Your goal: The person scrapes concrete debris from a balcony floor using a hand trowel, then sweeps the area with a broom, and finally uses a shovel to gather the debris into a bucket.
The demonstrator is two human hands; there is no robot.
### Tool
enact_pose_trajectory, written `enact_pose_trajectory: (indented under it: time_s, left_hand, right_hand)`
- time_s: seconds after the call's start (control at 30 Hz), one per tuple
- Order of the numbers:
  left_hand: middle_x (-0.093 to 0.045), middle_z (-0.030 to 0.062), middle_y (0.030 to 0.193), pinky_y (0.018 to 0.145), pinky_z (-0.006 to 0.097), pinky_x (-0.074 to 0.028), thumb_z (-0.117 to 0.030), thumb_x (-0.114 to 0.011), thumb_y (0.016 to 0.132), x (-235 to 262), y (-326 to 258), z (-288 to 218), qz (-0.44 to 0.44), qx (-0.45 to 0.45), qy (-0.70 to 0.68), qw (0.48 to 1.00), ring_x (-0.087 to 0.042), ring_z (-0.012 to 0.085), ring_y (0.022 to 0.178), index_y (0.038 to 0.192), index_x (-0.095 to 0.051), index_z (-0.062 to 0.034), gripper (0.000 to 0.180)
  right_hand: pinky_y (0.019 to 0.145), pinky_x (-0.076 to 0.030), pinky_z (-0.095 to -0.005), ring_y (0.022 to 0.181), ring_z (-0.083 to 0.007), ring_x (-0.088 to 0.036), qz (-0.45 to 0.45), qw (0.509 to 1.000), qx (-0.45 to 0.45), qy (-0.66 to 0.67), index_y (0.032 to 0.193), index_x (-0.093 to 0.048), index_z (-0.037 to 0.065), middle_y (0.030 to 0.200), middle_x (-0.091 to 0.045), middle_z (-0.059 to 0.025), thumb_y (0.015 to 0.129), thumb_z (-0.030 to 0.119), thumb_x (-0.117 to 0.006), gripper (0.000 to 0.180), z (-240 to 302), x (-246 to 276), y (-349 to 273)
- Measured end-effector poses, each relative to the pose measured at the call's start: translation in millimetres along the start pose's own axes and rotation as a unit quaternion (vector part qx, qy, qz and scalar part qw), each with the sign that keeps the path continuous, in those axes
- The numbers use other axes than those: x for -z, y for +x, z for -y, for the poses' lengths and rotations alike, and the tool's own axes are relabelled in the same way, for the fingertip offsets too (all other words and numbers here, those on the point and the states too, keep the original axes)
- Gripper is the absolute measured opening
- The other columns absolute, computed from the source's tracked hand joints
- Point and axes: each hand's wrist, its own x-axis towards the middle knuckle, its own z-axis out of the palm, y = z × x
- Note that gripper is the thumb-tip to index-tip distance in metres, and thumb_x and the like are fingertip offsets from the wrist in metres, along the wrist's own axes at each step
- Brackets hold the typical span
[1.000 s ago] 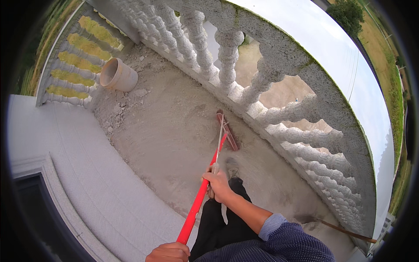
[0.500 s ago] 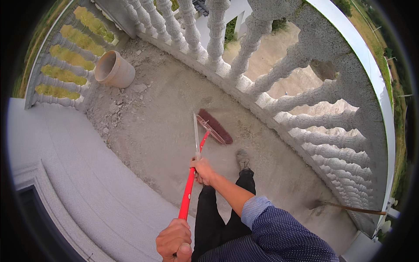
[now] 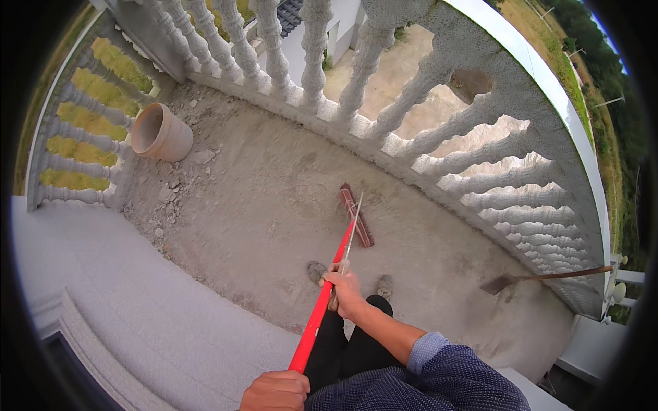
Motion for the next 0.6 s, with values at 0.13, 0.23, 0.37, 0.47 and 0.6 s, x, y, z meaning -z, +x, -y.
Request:
enact_pose_trajectory:
  time_s: [0.13,0.23,0.37,0.47,0.6]
  left_hand:
    - [-0.045,0.0088,0.060,0.071,0.044,-0.049,0.003,-0.060,0.082,-14,-27,79,0.026,0.060,-0.086,0.994,-0.047,0.0275,0.054,0.060,-0.047,-0.0003,0.026]
    - [-0.043,0.0072,0.060,0.076,0.043,-0.051,0.000,-0.059,0.088,-29,-38,113,0.016,0.084,-0.063,0.994,-0.047,0.0244,0.055,0.063,-0.046,0.0005,0.028]
    - [-0.053,0.0111,0.065,0.072,0.045,-0.050,-0.002,-0.054,0.088,-15,-56,107,-0.028,0.107,0.014,0.994,-0.053,0.0248,0.058,0.061,-0.048,0.0023,0.028]
    - [-0.050,0.0105,0.058,0.065,0.043,-0.049,-0.002,-0.057,0.085,8,-51,63,-0.101,0.101,0.116,0.983,-0.049,0.0249,0.052,0.059,-0.048,0.0024,0.028]
    - [-0.040,0.0085,0.055,0.050,0.039,-0.035,-0.009,-0.057,0.085,-8,-10,7,-0.085,0.085,0.264,0.957,-0.040,0.0253,0.047,0.056,-0.037,-0.0055,0.035]
  right_hand:
    - [0.051,-0.049,-0.0330,0.059,-0.0184,-0.057,-0.151,0.987,0.039,-0.036,0.100,-0.046,0.009,0.072,-0.056,-0.0078,0.081,0.004,-0.057,0.023,11,104,-1]
    - [0.049,-0.048,-0.0345,0.056,-0.0188,-0.056,-0.207,0.977,0.040,0.002,0.100,-0.046,0.013,0.070,-0.054,-0.0064,0.081,0.003,-0.055,0.023,-8,159,16]
    - [0.046,-0.047,-0.0360,0.055,-0.0196,-0.055,-0.207,0.978,-0.008,-0.017,0.100,-0.046,0.014,0.068,-0.052,-0.0053,0.081,0.002,-0.055,0.024,-40,122,47]
    - [0.046,-0.043,-0.0315,0.056,-0.0169,-0.055,-0.054,0.998,-0.042,0.000,0.099,-0.046,0.010,0.069,-0.052,-0.0046,0.082,0.004,-0.058,0.022,-74,25,83]
    - [0.045,-0.041,-0.0301,0.055,-0.0134,-0.052,0.174,0.976,-0.123,-0.031,0.098,-0.047,0.010,0.071,-0.055,-0.0046,0.082,0.007,-0.060,0.021,-78,-93,81]
